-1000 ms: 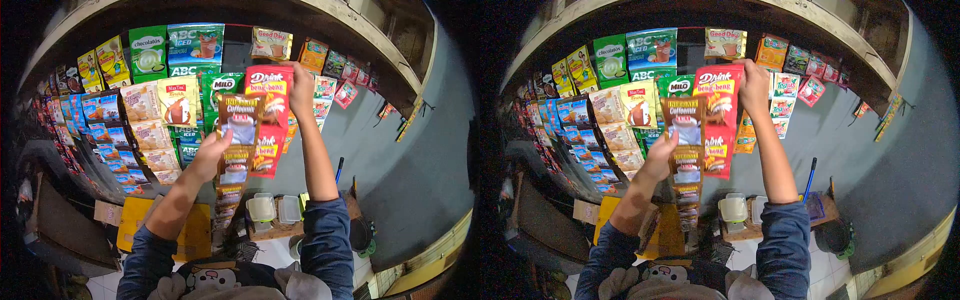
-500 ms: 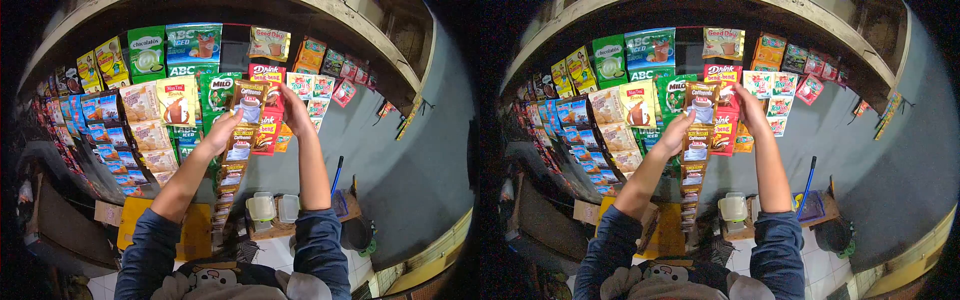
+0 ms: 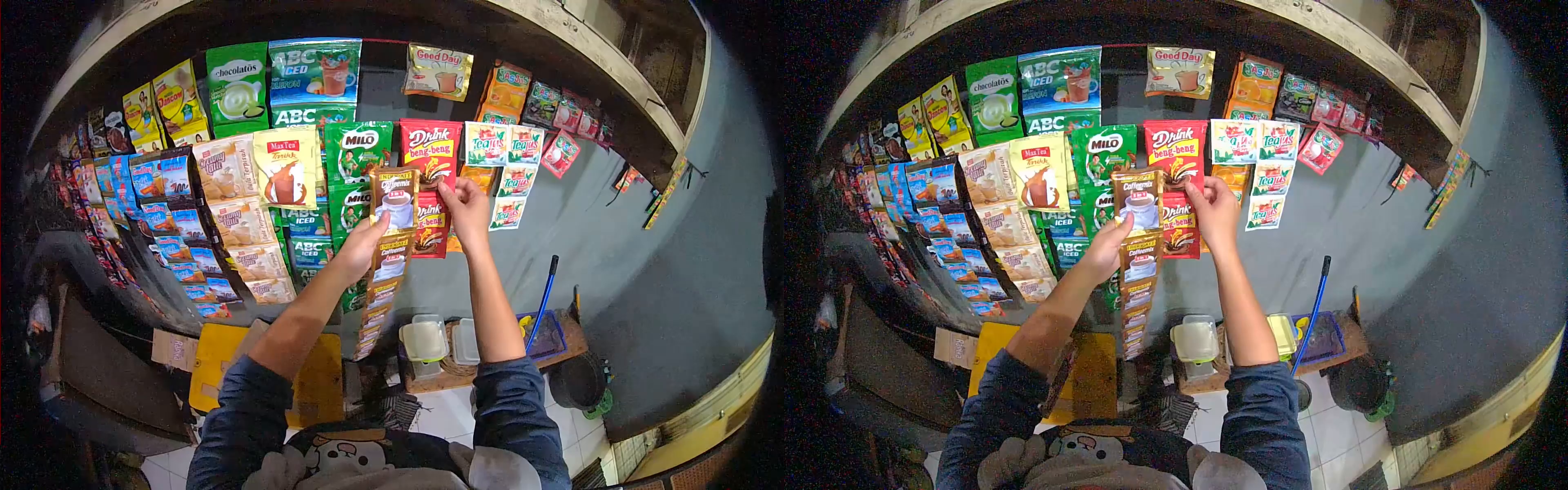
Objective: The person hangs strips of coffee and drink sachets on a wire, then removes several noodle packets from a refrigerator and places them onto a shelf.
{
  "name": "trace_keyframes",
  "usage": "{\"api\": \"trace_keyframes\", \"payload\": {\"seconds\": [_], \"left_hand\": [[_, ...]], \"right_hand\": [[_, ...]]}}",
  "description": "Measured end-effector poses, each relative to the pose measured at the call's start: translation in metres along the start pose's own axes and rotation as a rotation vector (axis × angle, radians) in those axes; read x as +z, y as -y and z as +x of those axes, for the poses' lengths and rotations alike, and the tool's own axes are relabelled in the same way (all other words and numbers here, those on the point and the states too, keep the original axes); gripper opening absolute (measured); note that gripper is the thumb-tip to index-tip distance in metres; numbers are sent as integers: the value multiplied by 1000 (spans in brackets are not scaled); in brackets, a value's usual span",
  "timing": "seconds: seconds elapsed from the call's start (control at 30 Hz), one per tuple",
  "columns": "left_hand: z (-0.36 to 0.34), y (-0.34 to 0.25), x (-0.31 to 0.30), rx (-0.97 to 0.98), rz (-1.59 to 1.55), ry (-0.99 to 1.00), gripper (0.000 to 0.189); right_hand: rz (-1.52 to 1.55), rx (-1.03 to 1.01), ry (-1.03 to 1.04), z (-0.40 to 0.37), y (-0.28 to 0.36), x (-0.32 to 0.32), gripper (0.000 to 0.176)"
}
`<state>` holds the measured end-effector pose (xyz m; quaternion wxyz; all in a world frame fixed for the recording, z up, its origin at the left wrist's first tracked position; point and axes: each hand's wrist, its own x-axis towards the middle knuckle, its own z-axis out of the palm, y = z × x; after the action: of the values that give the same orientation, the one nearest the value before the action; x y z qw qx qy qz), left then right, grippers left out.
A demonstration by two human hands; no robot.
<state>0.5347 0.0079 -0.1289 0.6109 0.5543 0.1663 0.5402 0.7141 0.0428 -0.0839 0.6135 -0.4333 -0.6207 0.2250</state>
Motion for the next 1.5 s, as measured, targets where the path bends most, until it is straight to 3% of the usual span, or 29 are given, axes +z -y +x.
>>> {"api": "trace_keyframes", "payload": {"seconds": [0.03, 0.07, 0.1, 0.17, 0.2, 0.27, 0.3, 0.4, 0.5, 0.57, 0.63, 0.67, 0.77, 0.8, 0.87, 0.97, 1.17, 1.23, 1.3, 1.37, 1.43, 1.5], "left_hand": [[-9, -5, 3, 103, 199, -13, 33], [-12, -2, 2, 41, 19, -91, 33], [-19, -13, 8, 51, 25, -88, 33], [-39, -50, 30, 76, 212, -214, 35], [-39, -60, 29, 99, 221, -152, 33], [-31, -77, 28, 133, 186, -59, 33], [-27, -86, 26, 146, 175, -4, 34], [-15, -110, 27, 150, -64, -135, 33], [-6, -125, 0, 16, -290, 118, 41], [-7, -127, -6, 99, -232, 218, 57], [-18, -115, -6, 84, -197, 254, 63], [-24, -105, -9, 90, -157, 393, 58], [-37, -102, -8, 195, 323, 225, 50], [-37, -108, -6, 196, 328, 224, 50], [-32, -128, 5, 328, 341, 1, 51], [-8, -169, 15, 480, 427, 42, 45], [56, -219, 25, 489, 563, 158, 36], [70, -224, 24, 394, 556, 155, 34], [83, -227, 21, 300, 546, 156, 32], [94, -227, 17, 307, 432, 28, 28], [93, -230, 17, 245, 408, -3, 28], [91, -229, 18, 171, 297, 66, 27]], "right_hand": [[-250, -58, -121, -7, 3, -1, 21], [-422, -245, -242, -18, 7, -1, 26], [-416, -256, -247, -28, 20, -1, 26], [-576, -617, -362, -44, 55, 0, 34], [-573, -618, -356, -46, 67, 3, 34], [-642, -992, -43, -48, 88, 9, 44], [-751, -1056, -20, -43, 96, 15, 45], [-782, -1180, -34, -12, 113, 28, 41], [-791, -1434, -76, 18, 130, 42, 37], [-790, -1472, -189, 41, 140, 53, 34], [-787, -1425, -326, 69, 150, 60, 31], [-731, -1377, -353, 82, 155, 61, 29], [-778, -1126, -366, 108, 158, 60, 23], [-774, -1127, -369, 118, 155, 61, 23], [-915, -867, -171, 132, 146, 60, 23], [-908, -809, -143, 130, 146, 54, 26], [-1021, -765, -112, 142, 133, 32, 28], [-961, -1028, -374, 127, 135, 31, 32], [-888, -1056, -379, 121, 147, 32, 40], [-593, -677, -25, 119, 162, 34, 42], [-669, -460, 21, 126, 176, 35, 43], [-473, -287, 300, 124, 182, 29, 45]]}}
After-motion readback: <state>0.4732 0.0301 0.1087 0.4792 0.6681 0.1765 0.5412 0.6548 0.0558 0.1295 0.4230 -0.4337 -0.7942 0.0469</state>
